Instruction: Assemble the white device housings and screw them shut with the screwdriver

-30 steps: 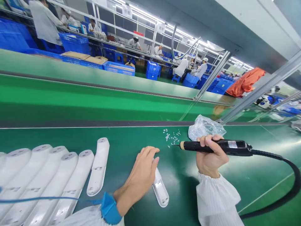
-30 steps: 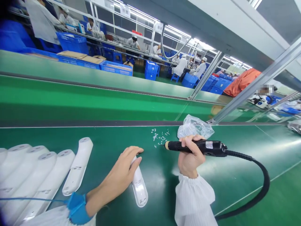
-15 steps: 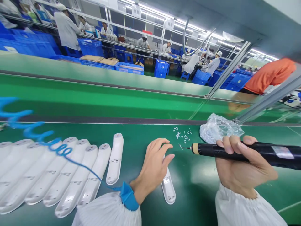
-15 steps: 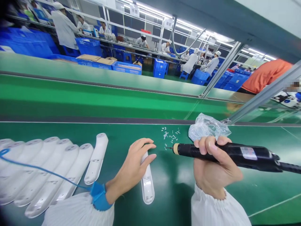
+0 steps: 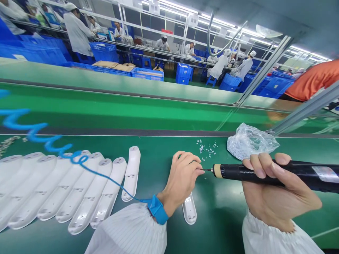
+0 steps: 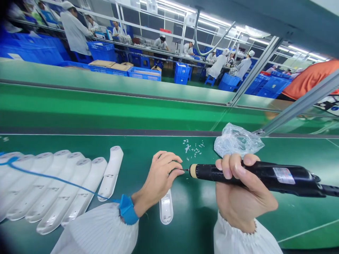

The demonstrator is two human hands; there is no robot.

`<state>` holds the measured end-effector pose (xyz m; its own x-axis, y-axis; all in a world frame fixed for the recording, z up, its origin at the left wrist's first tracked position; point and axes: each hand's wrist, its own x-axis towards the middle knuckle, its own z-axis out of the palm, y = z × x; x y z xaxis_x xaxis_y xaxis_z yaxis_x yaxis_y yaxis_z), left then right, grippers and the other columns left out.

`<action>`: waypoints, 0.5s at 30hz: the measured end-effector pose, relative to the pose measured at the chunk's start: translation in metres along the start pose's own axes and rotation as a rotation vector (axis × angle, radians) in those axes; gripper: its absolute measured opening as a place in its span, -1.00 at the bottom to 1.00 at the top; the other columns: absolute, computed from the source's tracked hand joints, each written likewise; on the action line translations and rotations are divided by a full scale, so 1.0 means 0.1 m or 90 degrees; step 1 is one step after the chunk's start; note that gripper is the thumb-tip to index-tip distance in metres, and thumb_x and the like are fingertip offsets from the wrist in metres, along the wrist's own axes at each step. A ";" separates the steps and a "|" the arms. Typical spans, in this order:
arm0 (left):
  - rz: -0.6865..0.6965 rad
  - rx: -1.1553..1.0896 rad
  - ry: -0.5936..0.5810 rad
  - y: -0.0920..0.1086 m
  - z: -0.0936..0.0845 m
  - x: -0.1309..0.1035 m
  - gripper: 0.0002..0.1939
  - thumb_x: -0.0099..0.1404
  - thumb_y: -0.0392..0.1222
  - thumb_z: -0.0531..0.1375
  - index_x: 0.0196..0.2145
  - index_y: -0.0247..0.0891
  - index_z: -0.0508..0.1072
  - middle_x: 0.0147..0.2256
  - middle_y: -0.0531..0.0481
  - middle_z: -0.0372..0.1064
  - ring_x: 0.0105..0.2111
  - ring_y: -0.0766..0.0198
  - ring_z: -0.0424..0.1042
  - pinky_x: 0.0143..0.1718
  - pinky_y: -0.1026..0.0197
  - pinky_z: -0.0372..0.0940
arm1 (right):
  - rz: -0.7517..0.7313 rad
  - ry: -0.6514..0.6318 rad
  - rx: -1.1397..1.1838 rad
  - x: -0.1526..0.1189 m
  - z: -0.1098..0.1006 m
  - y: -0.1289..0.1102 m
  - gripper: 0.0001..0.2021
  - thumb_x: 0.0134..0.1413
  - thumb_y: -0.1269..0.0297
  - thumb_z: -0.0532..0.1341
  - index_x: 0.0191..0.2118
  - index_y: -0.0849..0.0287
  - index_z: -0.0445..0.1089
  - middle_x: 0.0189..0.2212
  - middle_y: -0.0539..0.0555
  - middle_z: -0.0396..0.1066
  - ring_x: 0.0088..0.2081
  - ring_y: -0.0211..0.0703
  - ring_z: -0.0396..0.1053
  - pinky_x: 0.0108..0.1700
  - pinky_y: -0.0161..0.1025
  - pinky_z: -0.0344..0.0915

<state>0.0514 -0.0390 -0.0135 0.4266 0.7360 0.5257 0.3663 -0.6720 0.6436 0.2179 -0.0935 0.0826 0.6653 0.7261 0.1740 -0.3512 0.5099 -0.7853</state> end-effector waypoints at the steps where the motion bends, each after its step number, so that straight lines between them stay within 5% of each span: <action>1: 0.012 0.007 0.008 0.00 0.00 0.00 -0.86 0.37 -0.29 0.25 -0.38 -0.23 0.50 -0.20 0.07 0.51 -0.12 0.22 0.41 0.12 -0.03 0.06 | 0.002 -0.002 -0.001 0.00 0.00 0.00 -0.77 -0.38 0.44 0.20 -0.48 0.12 0.16 -0.66 -0.13 -0.09 -0.60 -0.36 -0.05 -0.50 -0.35 0.11; 15: 0.038 0.054 0.028 0.04 -0.02 -0.04 -0.84 0.44 -0.26 0.18 -0.34 -0.23 0.49 -0.40 0.12 0.50 -0.28 0.27 0.41 0.18 -0.06 -0.01 | 0.009 0.010 0.007 0.00 0.01 -0.01 -0.78 -0.36 0.45 0.18 -0.46 0.13 0.15 -0.65 -0.13 -0.11 -0.59 -0.37 -0.05 -0.50 -0.37 0.14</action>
<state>0.0497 -0.0444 -0.0122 0.4132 0.6965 0.5867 0.4107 -0.7175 0.5626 0.2174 -0.0936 0.0834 0.6707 0.7256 0.1537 -0.3675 0.5050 -0.7810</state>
